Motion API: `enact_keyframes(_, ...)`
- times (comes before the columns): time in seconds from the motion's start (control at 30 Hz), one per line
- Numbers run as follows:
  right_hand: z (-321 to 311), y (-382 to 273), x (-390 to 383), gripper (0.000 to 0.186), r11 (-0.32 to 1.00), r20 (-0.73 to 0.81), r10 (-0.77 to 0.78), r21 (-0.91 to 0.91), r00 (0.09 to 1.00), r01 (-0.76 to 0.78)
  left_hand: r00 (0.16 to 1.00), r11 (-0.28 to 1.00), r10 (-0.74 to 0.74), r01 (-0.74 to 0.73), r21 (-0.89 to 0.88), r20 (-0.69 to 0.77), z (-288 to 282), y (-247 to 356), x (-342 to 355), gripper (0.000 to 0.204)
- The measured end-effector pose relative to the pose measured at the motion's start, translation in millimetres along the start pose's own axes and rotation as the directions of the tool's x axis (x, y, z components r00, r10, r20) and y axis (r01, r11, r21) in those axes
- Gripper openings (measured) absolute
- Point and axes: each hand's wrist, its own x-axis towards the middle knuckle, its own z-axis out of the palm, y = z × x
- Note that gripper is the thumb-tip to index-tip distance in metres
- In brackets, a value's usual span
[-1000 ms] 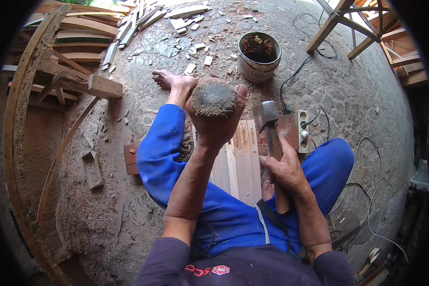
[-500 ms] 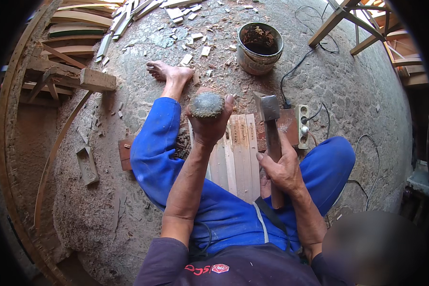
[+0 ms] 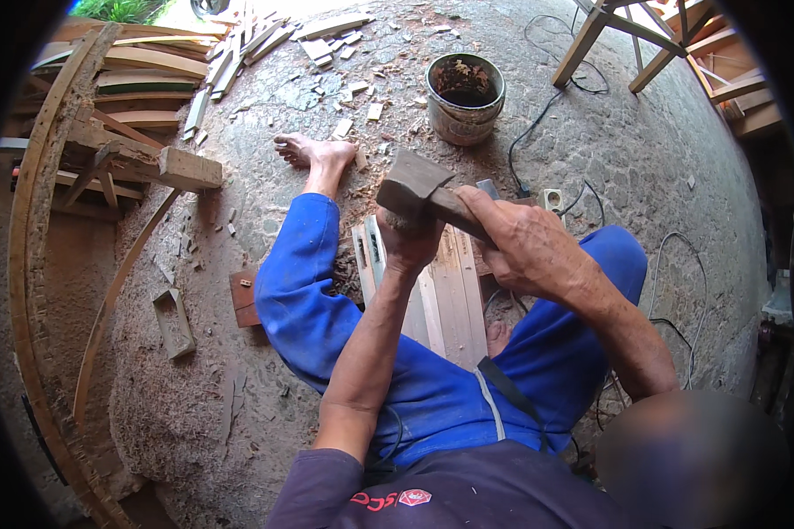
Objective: The person sits on the floor and uses a chisel and mallet to carve a piece of wood. They repeatedly strike the chisel to remove wood shavings, shaping the wood piece.
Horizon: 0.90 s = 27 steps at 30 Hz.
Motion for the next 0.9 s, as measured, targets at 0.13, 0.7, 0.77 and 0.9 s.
enact_keyframes(0.13, -32.0, -13.9, 21.8, 0.058, 0.986, -0.169, -0.080, 0.129, 0.982, 0.103, 0.941, 0.940, -0.339, 0.338, 0.041, 0.022, 1.6, -74.3, 69.4, 0.010)
enact_keyframes(0.7, -91.1, -14.2, 71.3, 0.047, 0.967, -0.327, -0.202, 0.084, 0.923, 0.242, 0.891, 0.899, -0.437, 0.437, -0.023, -0.123, 14.2, -96.1, 74.1, 0.014)
enact_keyframes(0.77, -118.7, -13.3, 82.9, 0.037, 0.959, -0.580, -0.279, -0.123, 0.765, 0.256, 0.913, 0.919, -0.392, 0.394, -0.008, -0.114, 25.6, -87.3, 73.7, 0.015)
enact_keyframes(0.9, -101.2, -21.4, 113.3, 0.045, 0.939, -0.697, 0.011, 0.253, 0.717, 0.232, 0.907, 0.910, -0.408, 0.414, 0.038, -0.108, 28.4, -99.4, 77.5, 0.016)
